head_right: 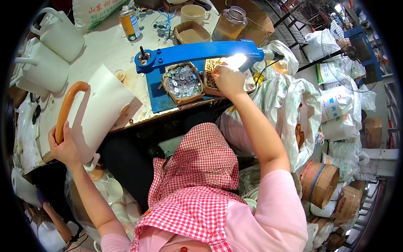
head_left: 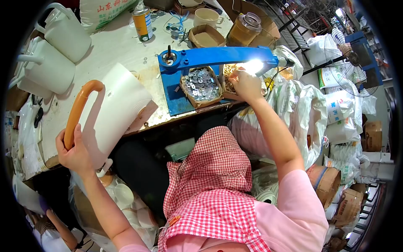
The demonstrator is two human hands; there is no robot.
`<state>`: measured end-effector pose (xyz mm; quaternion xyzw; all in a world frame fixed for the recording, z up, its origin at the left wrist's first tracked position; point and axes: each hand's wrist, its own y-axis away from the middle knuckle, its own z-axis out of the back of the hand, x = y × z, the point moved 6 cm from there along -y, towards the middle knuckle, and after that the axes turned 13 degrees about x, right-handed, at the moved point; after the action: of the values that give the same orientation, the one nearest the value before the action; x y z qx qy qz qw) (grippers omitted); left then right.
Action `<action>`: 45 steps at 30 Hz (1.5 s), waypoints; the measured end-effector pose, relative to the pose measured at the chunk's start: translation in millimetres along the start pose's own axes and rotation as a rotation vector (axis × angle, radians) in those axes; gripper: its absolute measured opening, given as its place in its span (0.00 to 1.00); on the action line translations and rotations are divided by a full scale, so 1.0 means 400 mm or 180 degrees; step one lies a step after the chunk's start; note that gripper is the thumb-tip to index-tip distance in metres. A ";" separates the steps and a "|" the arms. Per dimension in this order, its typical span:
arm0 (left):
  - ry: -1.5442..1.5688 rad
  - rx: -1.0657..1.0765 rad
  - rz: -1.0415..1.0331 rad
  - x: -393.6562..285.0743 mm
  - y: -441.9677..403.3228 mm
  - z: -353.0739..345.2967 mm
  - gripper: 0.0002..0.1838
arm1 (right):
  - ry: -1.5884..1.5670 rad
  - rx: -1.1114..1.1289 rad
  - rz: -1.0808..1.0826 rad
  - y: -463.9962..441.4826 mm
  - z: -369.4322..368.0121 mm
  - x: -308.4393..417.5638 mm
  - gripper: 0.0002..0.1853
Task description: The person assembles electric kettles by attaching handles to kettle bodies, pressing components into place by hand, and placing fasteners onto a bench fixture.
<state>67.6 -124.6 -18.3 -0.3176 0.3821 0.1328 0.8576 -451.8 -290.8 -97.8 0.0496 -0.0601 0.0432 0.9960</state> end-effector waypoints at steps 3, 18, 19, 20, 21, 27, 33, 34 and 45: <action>-0.0040 0.0014 -0.0043 -0.003 0.004 0.002 0.16 | -0.0030 -0.0115 -0.0061 0.002 -0.011 0.002 0.09; -0.0124 -0.0001 -0.0224 -0.039 0.010 0.008 0.17 | -0.3707 -0.0026 0.1905 -0.048 0.291 0.367 0.08; -0.0087 0.0043 -0.0178 -0.038 0.009 0.007 0.17 | -0.3635 -0.0033 0.1967 -0.064 0.285 0.386 0.08; -0.0076 0.0005 -0.0163 -0.037 0.007 0.008 0.17 | -0.3557 -0.0037 0.2031 -0.075 0.283 0.401 0.07; -0.0088 0.0015 -0.0261 -0.040 0.008 0.009 0.18 | -0.3534 -0.0010 0.2049 -0.080 0.276 0.408 0.07; -0.0153 -0.0011 -0.0410 -0.042 0.012 0.006 0.19 | -0.3649 0.0446 0.1979 -0.091 0.259 0.430 0.07; -0.0190 0.0062 -0.0355 -0.037 0.015 0.009 0.17 | -0.3533 0.0337 0.2074 -0.094 0.256 0.430 0.07; -0.0217 0.0086 -0.0335 -0.036 0.016 0.008 0.16 | -0.3531 0.0294 0.2046 -0.096 0.254 0.429 0.08; -0.0149 0.0092 -0.0205 -0.025 0.019 0.006 0.14 | -0.3785 0.0184 0.2032 -0.094 0.234 0.434 0.08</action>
<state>58.5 -116.9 -12.9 -0.3142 0.3534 0.1071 0.8746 -287.3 -324.0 12.7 0.0713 -0.6086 0.3023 0.7302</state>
